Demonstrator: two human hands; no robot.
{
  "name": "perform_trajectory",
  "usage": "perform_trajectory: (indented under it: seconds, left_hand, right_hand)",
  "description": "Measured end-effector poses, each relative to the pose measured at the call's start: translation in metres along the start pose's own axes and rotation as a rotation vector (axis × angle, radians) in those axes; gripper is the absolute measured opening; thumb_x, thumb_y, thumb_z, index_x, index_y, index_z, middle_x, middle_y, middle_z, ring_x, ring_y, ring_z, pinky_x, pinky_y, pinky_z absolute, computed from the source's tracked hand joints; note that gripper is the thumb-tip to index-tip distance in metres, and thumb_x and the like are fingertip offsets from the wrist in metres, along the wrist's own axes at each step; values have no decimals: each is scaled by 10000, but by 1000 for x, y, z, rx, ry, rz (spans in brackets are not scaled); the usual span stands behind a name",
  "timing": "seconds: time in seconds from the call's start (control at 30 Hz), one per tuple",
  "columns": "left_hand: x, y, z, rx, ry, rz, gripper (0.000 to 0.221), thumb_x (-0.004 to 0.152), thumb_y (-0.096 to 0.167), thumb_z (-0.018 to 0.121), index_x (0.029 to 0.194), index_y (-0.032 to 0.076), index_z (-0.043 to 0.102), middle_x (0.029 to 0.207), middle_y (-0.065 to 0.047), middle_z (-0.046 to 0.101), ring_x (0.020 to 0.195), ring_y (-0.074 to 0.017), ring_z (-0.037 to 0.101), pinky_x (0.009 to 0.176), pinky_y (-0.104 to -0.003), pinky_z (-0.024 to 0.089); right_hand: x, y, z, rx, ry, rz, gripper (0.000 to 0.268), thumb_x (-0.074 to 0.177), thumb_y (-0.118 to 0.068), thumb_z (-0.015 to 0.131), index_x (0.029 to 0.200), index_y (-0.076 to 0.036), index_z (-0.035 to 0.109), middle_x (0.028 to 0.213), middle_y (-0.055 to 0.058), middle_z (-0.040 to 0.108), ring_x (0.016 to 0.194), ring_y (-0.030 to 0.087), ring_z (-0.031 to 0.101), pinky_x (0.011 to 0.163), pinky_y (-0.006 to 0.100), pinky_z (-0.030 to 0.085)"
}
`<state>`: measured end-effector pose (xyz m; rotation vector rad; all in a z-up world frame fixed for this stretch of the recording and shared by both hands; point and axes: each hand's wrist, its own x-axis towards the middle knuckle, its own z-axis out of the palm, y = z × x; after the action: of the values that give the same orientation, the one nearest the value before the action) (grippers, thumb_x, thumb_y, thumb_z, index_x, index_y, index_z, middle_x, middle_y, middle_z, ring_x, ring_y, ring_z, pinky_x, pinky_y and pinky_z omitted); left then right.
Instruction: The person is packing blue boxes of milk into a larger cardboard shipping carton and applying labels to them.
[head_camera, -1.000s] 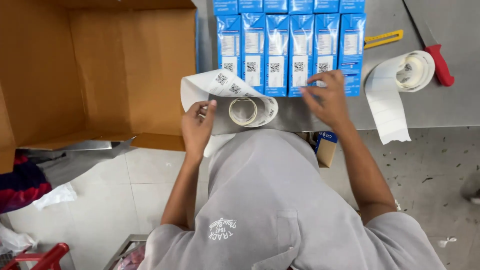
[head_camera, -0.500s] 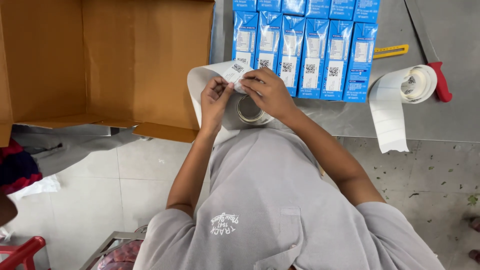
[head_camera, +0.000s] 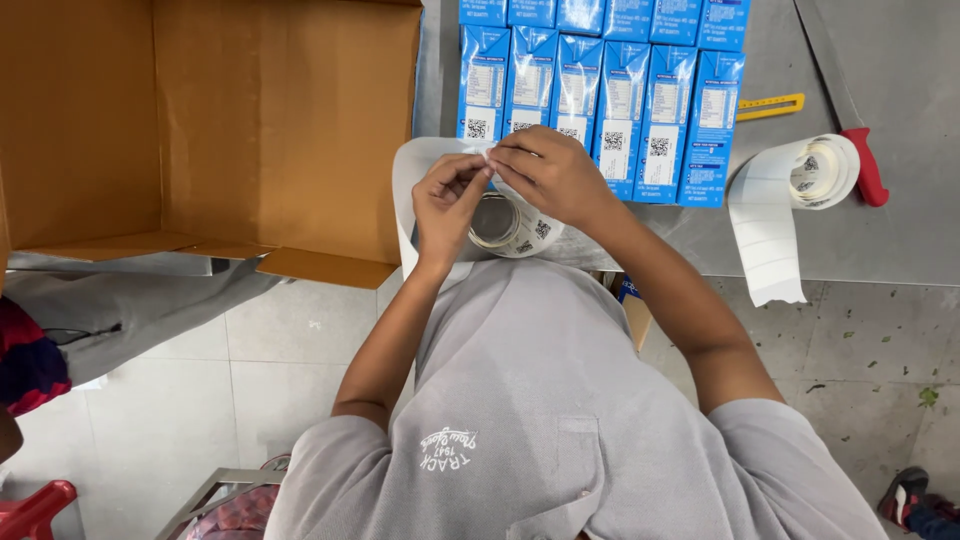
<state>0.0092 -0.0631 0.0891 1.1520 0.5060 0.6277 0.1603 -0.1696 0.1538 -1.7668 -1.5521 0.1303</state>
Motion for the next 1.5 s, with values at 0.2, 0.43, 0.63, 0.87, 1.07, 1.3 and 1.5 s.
perform_trajectory:
  seconds: [0.2, 0.43, 0.63, 0.87, 1.07, 1.3, 1.5]
  left_hand:
    - [-2, 12, 5, 215, -32, 67, 139, 960, -67, 710, 1094, -82, 747, 1084, -83, 685, 925, -94, 652, 819, -221, 533]
    - [1, -6, -7, 126, -11, 4, 153, 955, -57, 739, 1103, -90, 717, 1076, -73, 671, 916, -95, 623, 826, -218, 518]
    - [6, 32, 1, 687, 181, 288, 348, 870, -61, 728, 1179, -36, 572, 1147, -103, 552, 916, -132, 580, 798, -247, 507]
    - [61, 13, 112, 126, -284, -216, 269, 994, 269, 713, 1073, 14, 741, 847, -3, 628, 689, -61, 546, 605, -231, 445]
    - [110, -73, 177, -93, -456, -806, 419, 926, 441, 724, 912, 23, 738, 732, 16, 571, 571, -60, 466, 498, -240, 357]
    - [100, -99, 228, 519, -701, -21, 292, 874, 347, 836, 894, 57, 807, 776, -49, 643, 659, -155, 589, 574, -327, 442]
    - [90, -106, 242, 770, -722, 244, 223, 877, 316, 798, 939, 103, 828, 853, -84, 655, 736, -238, 667, 623, -387, 498]
  right_hand:
    - [4, 3, -8, -32, -115, -24, 130, 933, -101, 775, 1018, -4, 758, 973, 111, 720, 865, 272, 705, 735, 380, 569]
    - [-1, 38, -1, 177, -76, 170, 72, 932, -61, 725, 954, 5, 708, 893, 108, 699, 754, 202, 698, 680, 325, 567]
    - [-12, 101, -44, 664, 358, 749, 117, 996, -63, 625, 976, -22, 733, 866, 30, 727, 751, 105, 694, 665, 242, 551]
    - [-48, 83, -99, 689, 512, 660, 68, 1054, -52, 635, 1020, -6, 670, 915, 34, 711, 857, 140, 758, 768, 265, 622]
    - [-119, 65, -137, 438, 399, 490, 31, 1059, 0, 645, 1050, 28, 655, 1158, 101, 696, 1001, 123, 714, 849, 259, 581]
    - [-180, 77, -151, 4, 247, 555, 65, 929, -15, 735, 992, -16, 716, 1187, 100, 604, 902, 160, 666, 722, 289, 542]
    - [-207, 101, -141, -85, 164, 660, 70, 937, -76, 720, 985, -29, 703, 1211, 83, 562, 882, 172, 656, 724, 302, 557]
